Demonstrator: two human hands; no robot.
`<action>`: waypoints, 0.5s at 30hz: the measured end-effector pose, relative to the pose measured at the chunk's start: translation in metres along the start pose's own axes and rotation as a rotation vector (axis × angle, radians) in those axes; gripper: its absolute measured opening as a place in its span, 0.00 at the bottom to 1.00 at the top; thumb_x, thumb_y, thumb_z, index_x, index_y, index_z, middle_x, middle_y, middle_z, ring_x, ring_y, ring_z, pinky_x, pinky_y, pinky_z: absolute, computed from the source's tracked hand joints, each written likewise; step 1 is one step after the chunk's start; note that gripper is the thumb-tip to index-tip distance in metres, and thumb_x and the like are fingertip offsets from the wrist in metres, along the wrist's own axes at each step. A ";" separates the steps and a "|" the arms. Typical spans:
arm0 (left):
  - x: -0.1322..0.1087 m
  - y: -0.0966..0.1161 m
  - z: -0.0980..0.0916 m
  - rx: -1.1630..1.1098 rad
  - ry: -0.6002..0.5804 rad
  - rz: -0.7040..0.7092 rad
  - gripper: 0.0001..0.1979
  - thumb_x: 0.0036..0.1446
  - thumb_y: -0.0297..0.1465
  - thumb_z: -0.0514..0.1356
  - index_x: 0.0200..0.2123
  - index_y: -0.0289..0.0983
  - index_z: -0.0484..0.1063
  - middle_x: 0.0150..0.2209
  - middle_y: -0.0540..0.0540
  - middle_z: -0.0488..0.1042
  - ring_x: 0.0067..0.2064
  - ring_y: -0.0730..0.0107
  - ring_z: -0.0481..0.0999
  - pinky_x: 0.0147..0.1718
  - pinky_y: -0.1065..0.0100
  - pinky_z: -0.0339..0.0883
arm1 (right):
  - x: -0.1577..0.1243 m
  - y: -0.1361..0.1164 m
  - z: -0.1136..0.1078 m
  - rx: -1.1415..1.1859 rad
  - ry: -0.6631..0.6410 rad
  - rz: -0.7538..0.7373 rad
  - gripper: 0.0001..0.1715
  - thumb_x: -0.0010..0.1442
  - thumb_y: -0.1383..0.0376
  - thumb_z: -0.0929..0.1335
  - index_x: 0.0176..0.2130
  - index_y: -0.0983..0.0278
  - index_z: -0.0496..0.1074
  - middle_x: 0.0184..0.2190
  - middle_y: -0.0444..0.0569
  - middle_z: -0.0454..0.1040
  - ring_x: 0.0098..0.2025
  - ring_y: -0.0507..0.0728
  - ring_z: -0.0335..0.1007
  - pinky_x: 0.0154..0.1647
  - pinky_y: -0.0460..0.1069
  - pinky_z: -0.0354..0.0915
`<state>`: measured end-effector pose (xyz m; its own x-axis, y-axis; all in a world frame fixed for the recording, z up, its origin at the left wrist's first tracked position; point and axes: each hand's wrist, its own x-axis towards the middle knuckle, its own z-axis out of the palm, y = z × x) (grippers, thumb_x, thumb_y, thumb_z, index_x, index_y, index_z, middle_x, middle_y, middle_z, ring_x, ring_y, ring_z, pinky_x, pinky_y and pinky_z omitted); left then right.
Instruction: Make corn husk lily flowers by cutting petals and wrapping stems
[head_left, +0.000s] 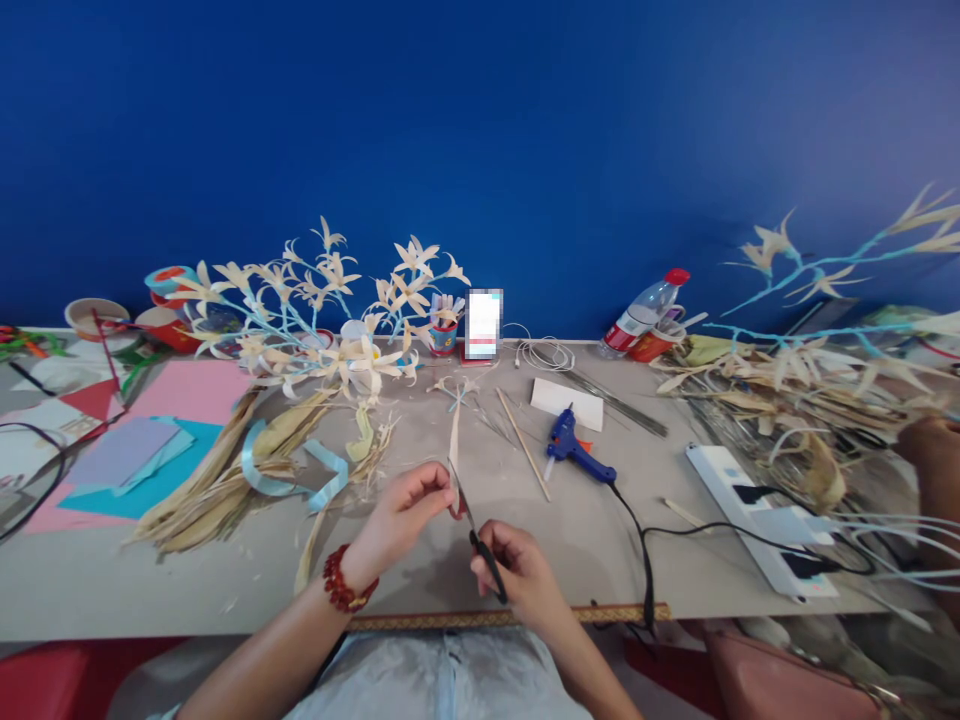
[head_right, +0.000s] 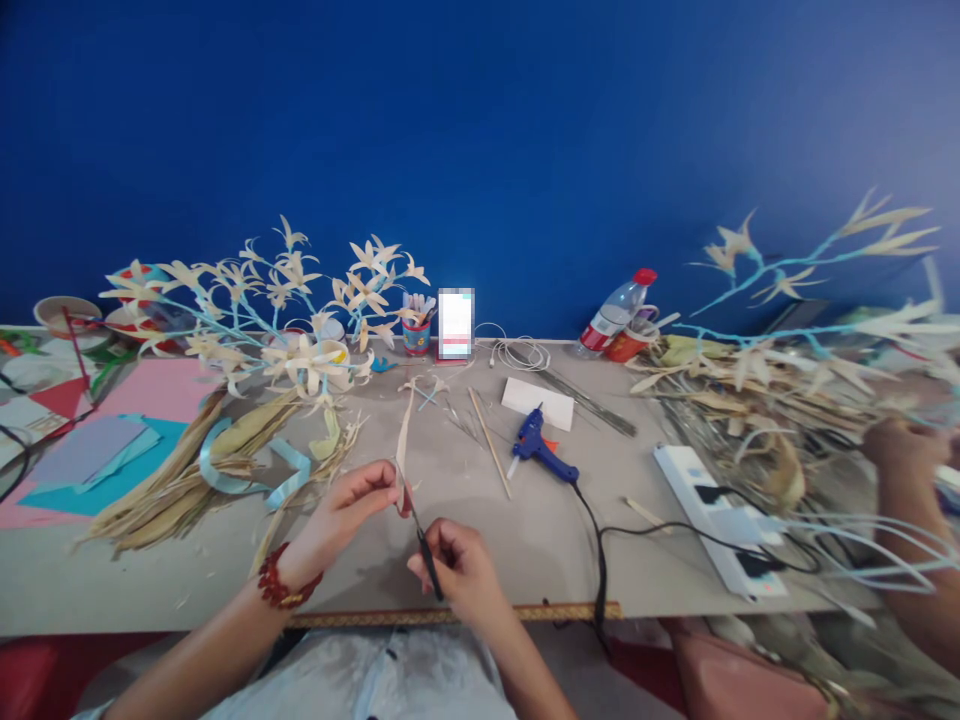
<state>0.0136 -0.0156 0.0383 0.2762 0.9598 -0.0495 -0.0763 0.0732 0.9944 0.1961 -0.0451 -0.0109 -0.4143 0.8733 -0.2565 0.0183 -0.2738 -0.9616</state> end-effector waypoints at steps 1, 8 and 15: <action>0.000 0.000 0.000 0.003 0.000 -0.001 0.08 0.58 0.32 0.56 0.28 0.36 0.69 0.29 0.47 0.72 0.34 0.67 0.72 0.37 0.67 0.64 | 0.000 0.000 0.000 0.001 0.000 0.001 0.27 0.47 0.46 0.72 0.23 0.62 0.59 0.15 0.37 0.62 0.17 0.47 0.56 0.20 0.43 0.52; -0.002 0.001 0.000 -0.006 -0.008 0.017 0.08 0.59 0.30 0.55 0.28 0.36 0.67 0.28 0.47 0.71 0.33 0.68 0.71 0.37 0.67 0.63 | 0.000 -0.001 0.000 -0.011 0.002 -0.006 0.27 0.49 0.46 0.71 0.22 0.62 0.58 0.14 0.37 0.62 0.16 0.47 0.56 0.20 0.43 0.52; -0.001 0.003 -0.002 -0.014 -0.019 0.008 0.08 0.58 0.30 0.56 0.27 0.36 0.68 0.28 0.47 0.71 0.33 0.68 0.71 0.37 0.67 0.62 | 0.000 -0.002 0.000 0.008 0.007 0.032 0.27 0.47 0.47 0.72 0.23 0.62 0.59 0.15 0.37 0.62 0.16 0.47 0.56 0.19 0.43 0.52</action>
<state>0.0112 -0.0161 0.0408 0.2933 0.9552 -0.0395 -0.0924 0.0694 0.9933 0.1965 -0.0446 -0.0093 -0.4073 0.8669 -0.2874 0.0236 -0.3046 -0.9522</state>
